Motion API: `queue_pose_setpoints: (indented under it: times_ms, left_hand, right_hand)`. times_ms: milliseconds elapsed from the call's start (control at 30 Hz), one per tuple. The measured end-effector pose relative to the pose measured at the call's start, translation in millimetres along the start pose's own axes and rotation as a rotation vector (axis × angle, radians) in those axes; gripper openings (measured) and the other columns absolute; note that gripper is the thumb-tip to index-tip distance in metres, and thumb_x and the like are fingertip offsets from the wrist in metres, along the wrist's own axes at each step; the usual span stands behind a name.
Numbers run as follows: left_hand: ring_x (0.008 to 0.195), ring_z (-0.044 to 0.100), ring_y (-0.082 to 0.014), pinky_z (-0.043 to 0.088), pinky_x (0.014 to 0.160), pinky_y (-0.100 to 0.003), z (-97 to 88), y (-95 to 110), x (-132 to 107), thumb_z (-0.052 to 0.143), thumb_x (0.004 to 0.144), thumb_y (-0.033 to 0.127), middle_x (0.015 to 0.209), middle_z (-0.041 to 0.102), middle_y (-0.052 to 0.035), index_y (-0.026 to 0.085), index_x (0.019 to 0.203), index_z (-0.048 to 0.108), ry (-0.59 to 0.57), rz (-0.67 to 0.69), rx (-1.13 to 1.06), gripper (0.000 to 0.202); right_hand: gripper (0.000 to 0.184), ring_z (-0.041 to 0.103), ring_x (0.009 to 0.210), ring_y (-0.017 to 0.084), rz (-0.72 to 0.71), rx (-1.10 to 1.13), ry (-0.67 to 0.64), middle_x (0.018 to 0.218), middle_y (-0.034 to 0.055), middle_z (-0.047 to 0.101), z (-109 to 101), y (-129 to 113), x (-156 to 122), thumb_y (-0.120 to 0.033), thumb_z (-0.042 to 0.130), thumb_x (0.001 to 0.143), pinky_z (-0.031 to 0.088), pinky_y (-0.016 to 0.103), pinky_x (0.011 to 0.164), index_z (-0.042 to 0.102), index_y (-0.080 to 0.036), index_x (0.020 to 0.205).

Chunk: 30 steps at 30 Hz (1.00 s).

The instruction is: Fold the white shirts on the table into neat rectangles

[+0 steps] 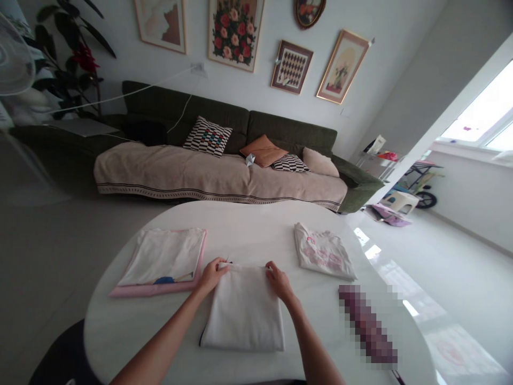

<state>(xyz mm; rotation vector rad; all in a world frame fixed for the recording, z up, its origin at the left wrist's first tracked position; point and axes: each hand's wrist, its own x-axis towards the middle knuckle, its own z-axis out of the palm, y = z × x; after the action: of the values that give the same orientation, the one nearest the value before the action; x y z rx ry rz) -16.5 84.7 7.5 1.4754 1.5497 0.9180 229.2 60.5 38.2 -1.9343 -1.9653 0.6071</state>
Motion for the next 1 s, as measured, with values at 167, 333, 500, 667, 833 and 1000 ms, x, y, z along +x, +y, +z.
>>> queue_pose_setpoints:
  times_ms: [167, 333, 500, 667, 833, 1000]
  left_hand:
    - [0.07, 0.06, -0.0142, 0.04, 0.06, -0.02, -5.6, 3, -2, 0.058, 0.071, 0.029, 0.074, 0.064, -0.0006, 0.016, 0.095, 0.057, 0.075, -0.04, 0.073, 0.028]
    - [0.068, 0.06, -0.0133, 0.039, 0.063, -0.021, -21.0, 6, -10, 0.057, 0.071, 0.018, 0.071, 0.064, -0.0013, 0.015, 0.083, 0.06, 0.085, -0.063, 0.195, 0.013]
    - [0.09, 0.057, -0.0194, 0.037, 0.074, -0.025, -15.3, 14, -16, 0.056, 0.071, 0.02, 0.087, 0.062, -0.0077, 0.014, 0.088, 0.058, 0.162, -0.076, 0.296, 0.018]
    - [0.076, 0.059, -0.0199, 0.039, 0.065, -0.025, -13.1, 26, -17, 0.062, 0.062, 0.022, 0.072, 0.062, -0.0036, 0.016, 0.071, 0.057, 0.071, -0.081, 0.244, 0.012]
    - [0.066, 0.059, -0.0145, 0.041, 0.058, -0.021, -29.5, 60, -19, 0.054, 0.068, 0.025, 0.067, 0.061, 0.0017, 0.016, 0.083, 0.056, 0.005, 0.034, 0.048, 0.017]
    - [0.086, 0.059, -0.0161, 0.045, 0.075, -0.024, -53.4, 114, -36, 0.054, 0.07, 0.031, 0.09, 0.063, -0.0012, 0.016, 0.113, 0.049, 0.006, 0.234, -0.153, 0.046]
  right_hand:
    - [0.035, 0.058, 0.083, 0.018, 0.102, -0.03, 0.089, 0.093, 0.0088, 0.062, 9, -1, 4, -0.026, 0.04, 0.082, 0.037, 0.023, 0.067, 0.042, -0.016, 0.116]
    - [0.028, 0.058, 0.085, 0.018, 0.182, -0.027, 0.118, 0.103, 0.0126, 0.057, 7, 8, 4, -0.031, 0.039, 0.082, 0.039, 0.024, 0.067, 0.052, -0.016, 0.103]
    - [0.027, 0.058, 0.085, 0.017, 0.199, 0.023, 0.11, 0.098, 0.0104, 0.059, 2, 9, 8, -0.032, 0.045, 0.077, 0.039, 0.023, 0.068, 0.057, -0.016, 0.095]
    - [0.02, 0.056, 0.071, 0.016, 0.21, 0.142, 0.145, 0.073, 0.0025, 0.062, 1, 4, 1, -0.029, 0.055, 0.065, 0.038, 0.023, 0.061, 0.059, -0.016, 0.081]
    - [0.023, 0.053, 0.061, 0.014, 0.137, 0.357, 0.245, 0.061, -0.0003, 0.057, -26, -9, -8, -0.036, 0.054, 0.065, 0.038, 0.023, 0.055, 0.056, -0.015, 0.072]
    - [0.049, 0.057, 0.074, 0.015, -0.055, 0.572, 0.375, 0.083, 0.0041, 0.062, -87, -26, -31, -0.041, 0.048, 0.073, 0.045, 0.027, 0.066, 0.045, -0.015, 0.114]
